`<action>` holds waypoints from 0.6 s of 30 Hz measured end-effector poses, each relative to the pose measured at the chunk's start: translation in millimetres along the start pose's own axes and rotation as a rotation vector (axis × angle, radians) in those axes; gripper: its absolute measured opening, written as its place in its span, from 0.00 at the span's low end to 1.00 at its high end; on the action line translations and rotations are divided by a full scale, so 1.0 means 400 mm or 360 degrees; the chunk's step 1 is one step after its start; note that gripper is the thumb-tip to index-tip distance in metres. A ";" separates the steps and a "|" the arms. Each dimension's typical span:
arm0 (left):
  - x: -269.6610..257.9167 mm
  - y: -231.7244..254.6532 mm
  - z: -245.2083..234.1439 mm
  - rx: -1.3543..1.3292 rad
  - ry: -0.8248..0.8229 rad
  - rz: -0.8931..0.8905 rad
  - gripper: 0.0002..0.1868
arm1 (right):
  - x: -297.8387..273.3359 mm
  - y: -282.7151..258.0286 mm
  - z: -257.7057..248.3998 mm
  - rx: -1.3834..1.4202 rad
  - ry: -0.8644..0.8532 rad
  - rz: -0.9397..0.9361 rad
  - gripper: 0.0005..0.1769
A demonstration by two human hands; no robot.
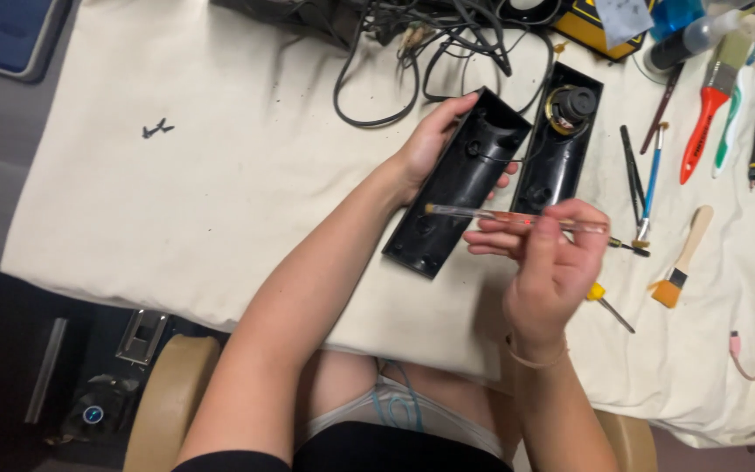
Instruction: The person uses a small brush to clean the interior of a disassembled black plastic electronic housing. They repeatedly brush the inside surfaces and crevices, rotating the housing to access different areas.
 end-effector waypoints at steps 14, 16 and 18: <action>0.075 0.023 -0.030 -0.0069 -0.0111 0.0269 0.34 | -0.039 0.021 0.152 -0.0530 -0.0496 -0.0864 0.18; 0.072 0.028 -0.024 -0.0021 -0.0181 0.0340 0.37 | -0.064 0.013 0.153 -0.0740 -0.0452 -0.1208 0.18; 0.023 0.014 -0.003 -0.0032 -0.0072 0.0337 0.34 | -0.082 0.017 0.181 -0.0318 -0.0610 -0.1068 0.16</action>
Point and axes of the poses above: each hand's wrist, its own x-axis towards the middle knuckle, its own z-axis out of the palm, y = z × x, the point moved 9 cm from there along x, towards the middle knuckle, and after that the axes turned 12 degrees about -z, right-handed, at the moved point
